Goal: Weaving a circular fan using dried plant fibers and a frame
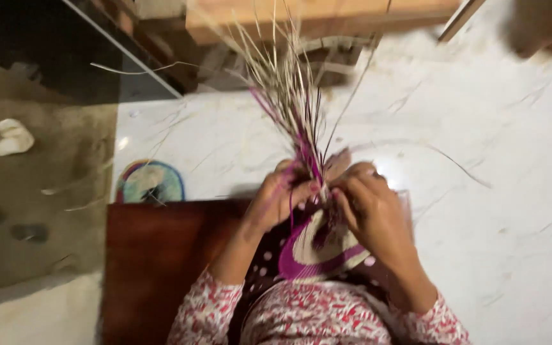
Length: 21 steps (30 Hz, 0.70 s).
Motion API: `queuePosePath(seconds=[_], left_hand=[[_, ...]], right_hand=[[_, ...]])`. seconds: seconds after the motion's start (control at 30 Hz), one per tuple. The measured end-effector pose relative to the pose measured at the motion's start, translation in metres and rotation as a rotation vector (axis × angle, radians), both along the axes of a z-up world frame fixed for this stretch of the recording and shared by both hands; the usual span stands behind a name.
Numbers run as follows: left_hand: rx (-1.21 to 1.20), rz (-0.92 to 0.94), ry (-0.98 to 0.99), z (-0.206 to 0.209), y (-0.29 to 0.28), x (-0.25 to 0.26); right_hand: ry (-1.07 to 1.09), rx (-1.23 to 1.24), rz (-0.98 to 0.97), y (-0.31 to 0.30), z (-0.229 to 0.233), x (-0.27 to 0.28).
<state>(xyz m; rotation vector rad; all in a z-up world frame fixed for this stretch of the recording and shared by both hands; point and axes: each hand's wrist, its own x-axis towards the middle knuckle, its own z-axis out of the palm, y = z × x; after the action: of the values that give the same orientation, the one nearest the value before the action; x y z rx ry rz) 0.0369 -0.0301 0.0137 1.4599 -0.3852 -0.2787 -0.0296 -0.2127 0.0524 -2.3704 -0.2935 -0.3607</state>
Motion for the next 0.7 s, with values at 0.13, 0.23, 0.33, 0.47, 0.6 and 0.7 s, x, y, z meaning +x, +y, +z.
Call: queuePosePath(seconds=[0.13, 0.23, 0.33, 0.47, 0.6, 0.7], left_hand=[[0.136, 0.004, 0.229, -0.02, 0.006, -0.005], [-0.251, 0.044, 0.209, -0.014, -0.005, -0.003], [-0.301, 0.085, 0.242, -0.032, -0.002, -0.007], [-0.289, 0.101, 0.227, -0.028, -0.001, -0.007], [-0.151, 0.074, 0.191, -0.029, 0.008, -0.003], [0.015, 0.024, 0.105, 0.01, 0.011, -0.002]], right_hand=[[-0.034, 0.056, -0.047, 0.003, -0.051, 0.0], [-0.032, 0.167, -0.054, 0.007, -0.042, 0.003], [-0.062, 0.206, -0.063, 0.006, -0.062, 0.001], [-0.097, 0.211, -0.045, 0.004, -0.066, 0.003], [-0.114, 0.282, -0.013, 0.003, -0.071, 0.004], [-0.119, 0.376, -0.02, 0.008, -0.085, 0.007]])
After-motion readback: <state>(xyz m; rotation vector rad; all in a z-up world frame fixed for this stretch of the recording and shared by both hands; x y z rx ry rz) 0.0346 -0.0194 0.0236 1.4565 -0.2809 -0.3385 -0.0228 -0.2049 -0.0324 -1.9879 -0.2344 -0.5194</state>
